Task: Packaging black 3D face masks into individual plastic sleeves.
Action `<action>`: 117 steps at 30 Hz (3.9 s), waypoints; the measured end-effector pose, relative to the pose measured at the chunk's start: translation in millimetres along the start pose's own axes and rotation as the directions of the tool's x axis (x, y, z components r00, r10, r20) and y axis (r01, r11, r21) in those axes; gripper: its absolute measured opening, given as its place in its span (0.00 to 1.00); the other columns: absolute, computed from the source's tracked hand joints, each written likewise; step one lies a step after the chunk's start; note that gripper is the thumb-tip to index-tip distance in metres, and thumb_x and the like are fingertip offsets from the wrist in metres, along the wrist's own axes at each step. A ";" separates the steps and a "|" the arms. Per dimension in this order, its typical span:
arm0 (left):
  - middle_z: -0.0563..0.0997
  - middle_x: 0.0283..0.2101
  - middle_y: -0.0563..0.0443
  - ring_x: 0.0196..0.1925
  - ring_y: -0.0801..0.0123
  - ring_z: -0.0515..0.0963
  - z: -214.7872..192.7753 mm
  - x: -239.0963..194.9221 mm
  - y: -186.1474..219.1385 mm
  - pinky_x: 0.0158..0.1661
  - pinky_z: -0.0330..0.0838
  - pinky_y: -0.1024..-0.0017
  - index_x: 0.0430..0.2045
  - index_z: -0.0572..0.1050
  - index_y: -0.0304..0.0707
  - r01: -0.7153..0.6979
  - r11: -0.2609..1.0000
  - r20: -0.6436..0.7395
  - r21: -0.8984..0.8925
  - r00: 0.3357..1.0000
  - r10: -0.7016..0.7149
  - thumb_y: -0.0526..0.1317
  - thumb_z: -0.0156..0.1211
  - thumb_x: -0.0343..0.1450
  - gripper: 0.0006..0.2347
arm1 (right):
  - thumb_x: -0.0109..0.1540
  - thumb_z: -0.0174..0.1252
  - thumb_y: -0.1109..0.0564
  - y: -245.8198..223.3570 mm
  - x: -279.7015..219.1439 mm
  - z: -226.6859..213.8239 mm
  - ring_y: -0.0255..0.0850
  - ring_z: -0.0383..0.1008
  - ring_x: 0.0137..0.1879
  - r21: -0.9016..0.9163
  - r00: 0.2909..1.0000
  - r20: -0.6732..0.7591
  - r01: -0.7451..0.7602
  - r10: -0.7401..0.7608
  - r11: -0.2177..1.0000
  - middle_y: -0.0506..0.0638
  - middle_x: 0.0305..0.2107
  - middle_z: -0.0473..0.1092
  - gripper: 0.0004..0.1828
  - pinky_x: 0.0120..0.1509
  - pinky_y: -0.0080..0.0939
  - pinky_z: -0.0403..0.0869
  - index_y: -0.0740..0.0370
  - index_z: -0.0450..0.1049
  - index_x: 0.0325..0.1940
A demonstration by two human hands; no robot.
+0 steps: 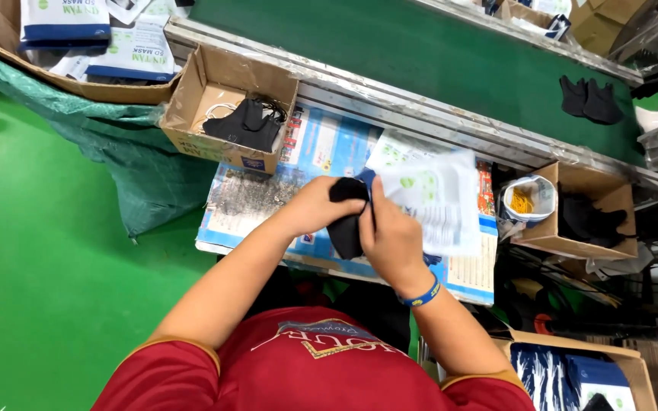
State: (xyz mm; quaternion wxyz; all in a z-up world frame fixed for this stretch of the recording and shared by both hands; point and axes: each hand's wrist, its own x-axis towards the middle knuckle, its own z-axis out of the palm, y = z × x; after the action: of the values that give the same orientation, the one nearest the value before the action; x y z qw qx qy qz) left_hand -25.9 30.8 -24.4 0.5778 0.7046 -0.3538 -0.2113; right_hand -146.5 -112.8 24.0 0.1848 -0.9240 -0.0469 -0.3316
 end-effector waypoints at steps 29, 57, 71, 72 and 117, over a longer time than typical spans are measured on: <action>0.80 0.57 0.44 0.60 0.60 0.80 45.7 -17.4 -38.5 0.61 0.75 0.63 0.57 0.71 0.30 0.143 0.138 0.127 -0.980 0.985 -0.113 0.35 0.57 0.73 0.17 | 0.66 0.55 0.65 -15.1 -23.5 21.1 0.47 0.77 0.35 0.383 0.993 0.090 -0.109 0.080 0.917 0.62 0.34 0.75 0.23 0.41 0.41 0.74 0.66 0.71 0.67; 0.77 0.37 0.51 0.47 0.58 0.71 25.7 -73.4 73.4 0.51 0.58 0.59 0.35 0.79 0.40 -0.203 0.861 -0.149 0.466 0.941 0.303 0.39 0.66 0.69 0.06 | 0.59 0.68 0.65 32.0 -45.1 -34.8 0.29 0.75 0.38 0.642 0.773 0.480 -0.632 0.414 0.435 0.47 0.32 0.78 0.08 0.42 0.31 0.73 0.68 0.81 0.42; 0.76 0.36 0.52 0.43 0.58 0.72 3.7 -90.4 99.6 0.47 0.58 0.58 0.35 0.80 0.38 -0.235 0.865 -0.150 0.443 0.932 0.330 0.42 0.65 0.68 0.08 | 0.64 0.64 0.65 33.8 -42.0 -46.4 0.32 0.72 0.35 0.738 0.851 0.333 -0.503 0.405 0.449 0.50 0.31 0.75 0.03 0.41 0.31 0.70 0.71 0.78 0.38; 0.76 0.36 0.52 0.43 0.58 0.72 4.2 -90.8 95.7 0.47 0.58 0.58 0.35 0.80 0.38 -0.232 0.867 -0.152 0.442 0.933 0.327 0.42 0.65 0.68 0.08 | 0.64 0.64 0.65 32.2 -42.8 -47.0 0.32 0.72 0.35 0.738 0.850 0.337 -0.505 0.404 0.448 0.50 0.31 0.75 0.03 0.41 0.31 0.70 0.71 0.78 0.38; 0.76 0.52 0.29 0.49 0.39 0.78 54.6 100.7 -129.6 0.49 0.72 0.54 0.63 0.64 0.36 0.003 0.925 -0.321 0.380 0.938 0.129 0.47 0.62 0.74 0.25 | 0.70 0.54 0.46 185.5 -140.8 48.8 0.63 0.57 0.75 0.018 0.824 -0.180 -0.544 0.538 0.839 0.69 0.69 0.59 0.30 0.77 0.56 0.56 0.68 0.66 0.70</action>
State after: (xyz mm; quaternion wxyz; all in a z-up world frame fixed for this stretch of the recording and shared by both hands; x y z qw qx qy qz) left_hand 34.9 -69.7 -151.4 0.4912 0.8159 -0.3050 0.0041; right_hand -187.8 -261.7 -157.1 0.2587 -0.8689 0.2390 -0.3476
